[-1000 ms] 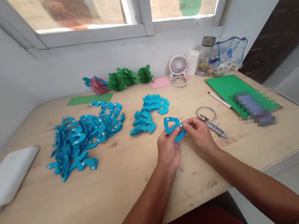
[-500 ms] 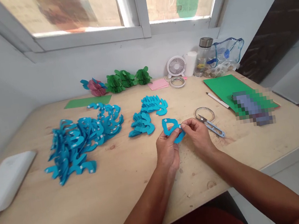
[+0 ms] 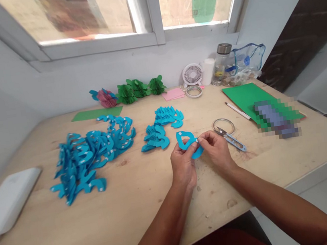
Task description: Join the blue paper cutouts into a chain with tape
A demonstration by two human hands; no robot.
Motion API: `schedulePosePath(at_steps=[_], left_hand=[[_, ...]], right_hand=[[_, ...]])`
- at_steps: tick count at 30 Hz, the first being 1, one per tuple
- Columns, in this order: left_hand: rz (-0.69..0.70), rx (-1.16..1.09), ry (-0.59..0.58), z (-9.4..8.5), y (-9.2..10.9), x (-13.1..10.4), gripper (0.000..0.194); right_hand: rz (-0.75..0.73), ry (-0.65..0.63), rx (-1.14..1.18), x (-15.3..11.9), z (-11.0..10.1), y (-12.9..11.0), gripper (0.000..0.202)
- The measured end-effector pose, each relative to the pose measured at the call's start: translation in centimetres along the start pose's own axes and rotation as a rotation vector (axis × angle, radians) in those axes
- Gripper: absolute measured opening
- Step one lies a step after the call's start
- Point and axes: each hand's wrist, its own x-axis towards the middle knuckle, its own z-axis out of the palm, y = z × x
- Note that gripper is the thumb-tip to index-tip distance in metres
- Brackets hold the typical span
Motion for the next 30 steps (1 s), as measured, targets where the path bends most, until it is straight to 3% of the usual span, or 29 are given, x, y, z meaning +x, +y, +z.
schedulePosePath(at_steps=[26, 30], left_hand=[[0.098, 0.179, 0.109, -0.24, 0.27, 0.38, 0.028], [0.132, 0.24, 0.106, -0.29, 0.26, 0.38, 0.027]], right_hand=[[-0.031, -0.054, 0.099, 0.09, -0.19, -0.22, 0.019], [-0.003, -0.139, 0.015, 0.2, -0.35, -0.27, 0.018]])
